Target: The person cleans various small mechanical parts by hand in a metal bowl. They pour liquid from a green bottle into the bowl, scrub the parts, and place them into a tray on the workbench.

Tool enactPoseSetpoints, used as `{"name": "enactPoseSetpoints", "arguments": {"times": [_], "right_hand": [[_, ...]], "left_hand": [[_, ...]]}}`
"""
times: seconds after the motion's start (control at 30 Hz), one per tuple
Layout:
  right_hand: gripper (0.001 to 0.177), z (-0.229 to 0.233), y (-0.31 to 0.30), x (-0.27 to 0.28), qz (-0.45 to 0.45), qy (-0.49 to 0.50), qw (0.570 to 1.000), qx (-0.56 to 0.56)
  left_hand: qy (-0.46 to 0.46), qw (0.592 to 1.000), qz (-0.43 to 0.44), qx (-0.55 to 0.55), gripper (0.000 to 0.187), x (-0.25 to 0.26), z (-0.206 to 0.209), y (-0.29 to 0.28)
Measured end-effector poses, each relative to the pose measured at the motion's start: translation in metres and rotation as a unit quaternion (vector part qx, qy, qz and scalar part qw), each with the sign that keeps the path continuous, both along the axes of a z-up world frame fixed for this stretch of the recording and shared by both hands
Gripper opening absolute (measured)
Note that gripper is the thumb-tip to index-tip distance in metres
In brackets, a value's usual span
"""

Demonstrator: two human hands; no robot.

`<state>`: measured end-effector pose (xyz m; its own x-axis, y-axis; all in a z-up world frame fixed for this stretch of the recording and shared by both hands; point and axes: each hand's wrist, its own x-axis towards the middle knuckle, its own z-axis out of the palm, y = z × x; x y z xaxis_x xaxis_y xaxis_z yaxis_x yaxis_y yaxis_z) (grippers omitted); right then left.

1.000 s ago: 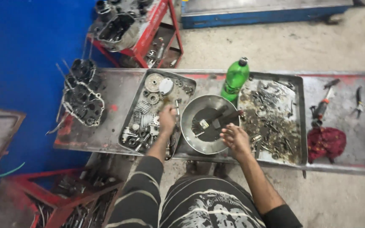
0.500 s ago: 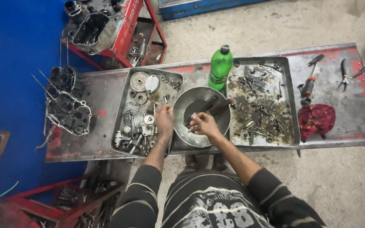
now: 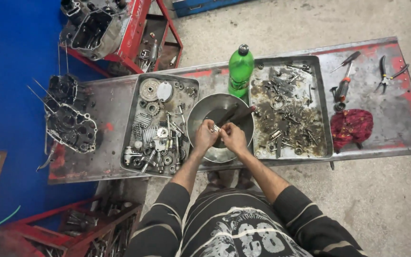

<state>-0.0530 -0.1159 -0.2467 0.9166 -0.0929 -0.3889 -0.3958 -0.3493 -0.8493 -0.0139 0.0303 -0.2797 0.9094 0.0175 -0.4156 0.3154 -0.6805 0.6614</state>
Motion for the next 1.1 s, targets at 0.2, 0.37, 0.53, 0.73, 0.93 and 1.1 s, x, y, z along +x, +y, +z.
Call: {"name": "enactPoseSetpoints", "arguments": {"times": [0.2, 0.37, 0.53, 0.73, 0.93, 1.1], "right_hand": [[0.013, 0.029, -0.007, -0.007, -0.074, -0.082, 0.993, -0.027], [0.064, 0.005, -0.008, 0.004, 0.044, 0.032, 0.996, -0.068], [0.038, 0.022, -0.013, -0.006, 0.015, -0.051, 0.998, -0.026], [0.022, 0.028, -0.059, -0.026, -0.052, -0.149, 0.983, -0.092], [0.019, -0.013, -0.164, -0.065, -0.123, -0.027, 0.946, -0.298], [0.038, -0.016, -0.175, -0.076, -0.068, 0.116, 0.941, -0.310]], "left_hand": [[-0.123, 0.990, 0.059, 0.025, 0.007, -0.013, 0.019, -0.008], [-0.032, 0.999, 0.013, -0.002, 0.049, -0.017, 0.023, -0.006], [-0.023, 0.999, 0.026, 0.033, 0.036, -0.024, 0.040, -0.008], [-0.103, 0.991, -0.066, -0.060, 0.031, -0.045, 0.058, -0.082], [-0.122, 0.953, -0.277, -0.017, 0.026, -0.045, -0.018, -0.177], [-0.028, 0.935, -0.343, 0.088, 0.046, -0.048, -0.036, -0.215]]}}
